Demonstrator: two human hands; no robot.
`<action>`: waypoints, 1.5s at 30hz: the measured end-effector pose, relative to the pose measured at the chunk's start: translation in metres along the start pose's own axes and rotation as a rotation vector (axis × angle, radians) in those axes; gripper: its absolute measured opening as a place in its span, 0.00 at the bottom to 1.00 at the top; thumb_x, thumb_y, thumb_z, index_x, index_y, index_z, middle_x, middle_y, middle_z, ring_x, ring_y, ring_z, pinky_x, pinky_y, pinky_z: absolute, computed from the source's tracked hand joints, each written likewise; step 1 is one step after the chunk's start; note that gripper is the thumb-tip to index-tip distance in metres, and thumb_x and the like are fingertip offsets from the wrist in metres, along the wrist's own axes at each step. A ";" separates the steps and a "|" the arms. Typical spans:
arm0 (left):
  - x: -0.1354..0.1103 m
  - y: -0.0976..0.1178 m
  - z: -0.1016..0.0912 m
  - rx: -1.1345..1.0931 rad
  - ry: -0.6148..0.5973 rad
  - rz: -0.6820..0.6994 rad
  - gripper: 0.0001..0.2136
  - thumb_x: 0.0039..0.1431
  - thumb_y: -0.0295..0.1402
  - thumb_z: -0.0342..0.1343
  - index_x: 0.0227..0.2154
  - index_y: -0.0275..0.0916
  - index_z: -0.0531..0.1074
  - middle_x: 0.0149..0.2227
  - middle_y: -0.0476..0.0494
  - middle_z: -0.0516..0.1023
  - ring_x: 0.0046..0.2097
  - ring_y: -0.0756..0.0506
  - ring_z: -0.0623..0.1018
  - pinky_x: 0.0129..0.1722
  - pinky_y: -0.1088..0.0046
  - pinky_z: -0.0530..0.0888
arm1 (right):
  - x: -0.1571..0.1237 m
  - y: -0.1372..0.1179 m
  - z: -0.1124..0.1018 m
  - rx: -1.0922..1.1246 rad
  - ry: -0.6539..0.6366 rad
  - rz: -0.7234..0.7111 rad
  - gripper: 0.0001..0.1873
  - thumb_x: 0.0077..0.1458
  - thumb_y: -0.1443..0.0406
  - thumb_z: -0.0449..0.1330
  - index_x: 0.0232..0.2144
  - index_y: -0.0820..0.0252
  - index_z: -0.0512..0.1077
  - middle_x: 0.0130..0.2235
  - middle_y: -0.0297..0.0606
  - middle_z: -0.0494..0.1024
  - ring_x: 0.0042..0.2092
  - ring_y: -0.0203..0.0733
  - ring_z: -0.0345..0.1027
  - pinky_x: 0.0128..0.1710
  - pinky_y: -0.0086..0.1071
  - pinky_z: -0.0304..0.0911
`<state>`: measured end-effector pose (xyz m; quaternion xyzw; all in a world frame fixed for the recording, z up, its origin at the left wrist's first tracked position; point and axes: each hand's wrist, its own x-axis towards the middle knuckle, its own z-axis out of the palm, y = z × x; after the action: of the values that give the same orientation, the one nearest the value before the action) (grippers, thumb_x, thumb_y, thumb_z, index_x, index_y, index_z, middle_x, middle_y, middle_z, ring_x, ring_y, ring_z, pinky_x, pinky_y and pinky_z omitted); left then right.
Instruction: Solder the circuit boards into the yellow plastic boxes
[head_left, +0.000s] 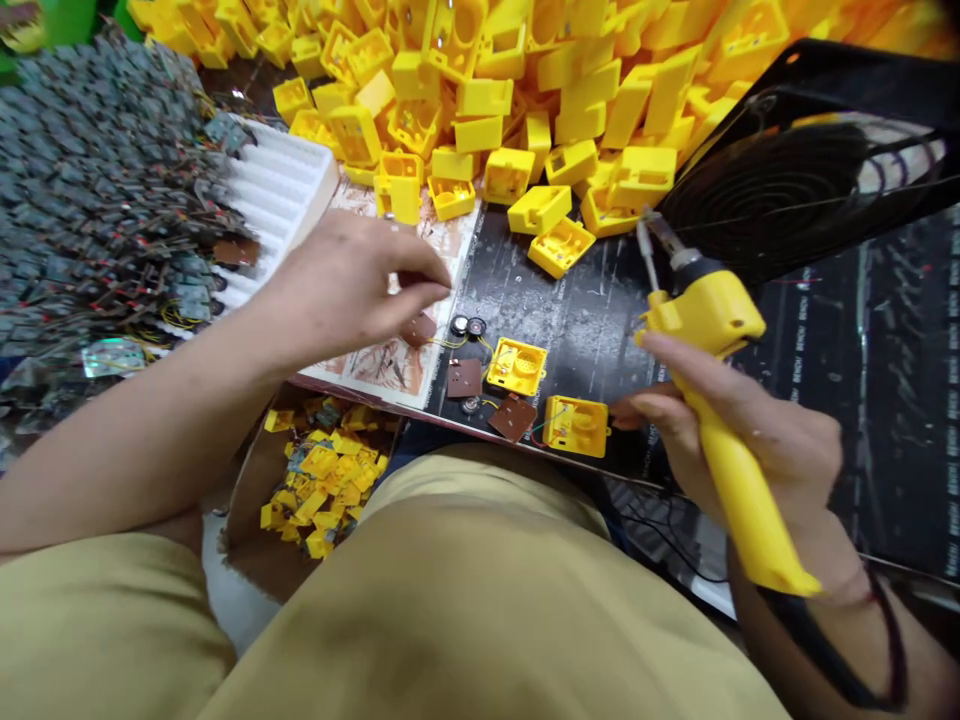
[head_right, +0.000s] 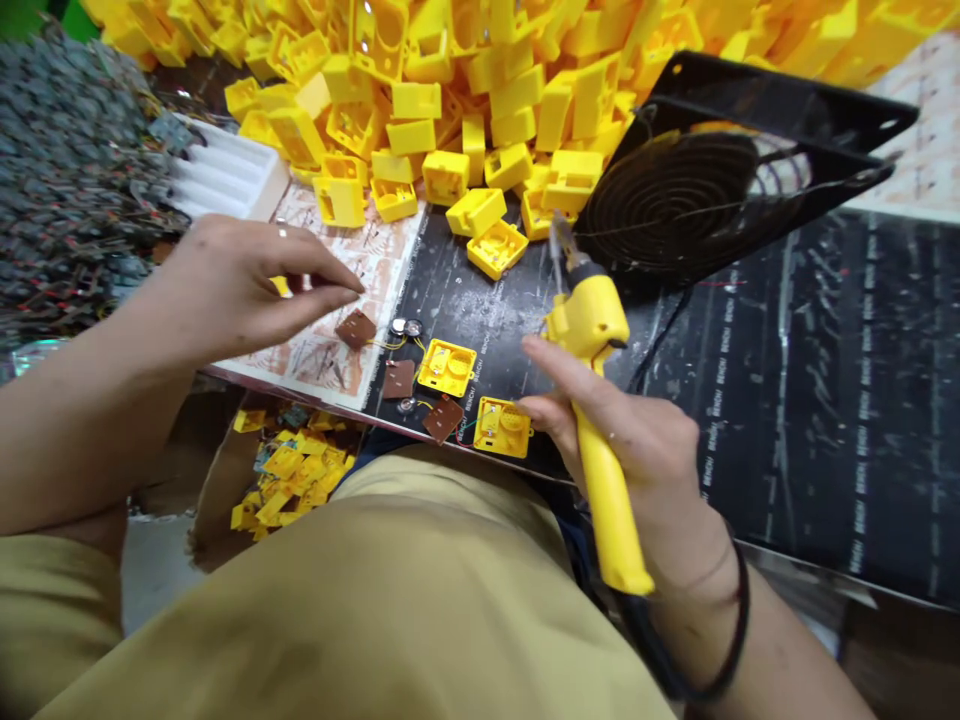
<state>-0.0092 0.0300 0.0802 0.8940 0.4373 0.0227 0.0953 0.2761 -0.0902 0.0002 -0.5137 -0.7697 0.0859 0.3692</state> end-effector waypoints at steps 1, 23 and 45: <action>-0.005 -0.012 -0.001 0.020 0.029 -0.067 0.14 0.61 0.37 0.50 0.38 0.42 0.81 0.35 0.46 0.83 0.39 0.44 0.79 0.44 0.67 0.72 | 0.001 0.000 0.001 -0.008 0.001 -0.043 0.18 0.61 0.68 0.60 0.53 0.50 0.69 0.36 0.30 0.81 0.30 0.32 0.76 0.33 0.22 0.71; 0.065 -0.003 0.045 -0.051 -0.168 0.478 0.13 0.61 0.25 0.49 0.39 0.39 0.79 0.61 0.40 0.71 0.61 0.40 0.70 0.59 0.64 0.68 | 0.031 0.004 0.009 -0.028 -0.125 -0.164 0.23 0.56 0.61 0.66 0.52 0.56 0.64 0.44 0.40 0.79 0.43 0.44 0.76 0.42 0.35 0.75; 0.000 -0.022 0.045 0.115 -0.280 0.062 0.11 0.58 0.39 0.56 0.31 0.35 0.75 0.35 0.39 0.77 0.40 0.42 0.74 0.39 0.68 0.67 | 0.113 0.000 0.070 -0.448 -0.184 -0.284 0.22 0.60 0.48 0.58 0.46 0.57 0.70 0.35 0.42 0.78 0.28 0.44 0.70 0.21 0.33 0.50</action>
<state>-0.0211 0.0363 0.0322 0.9054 0.3926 -0.1244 0.1034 0.2076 0.0236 0.0046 -0.4598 -0.8640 -0.0927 0.1830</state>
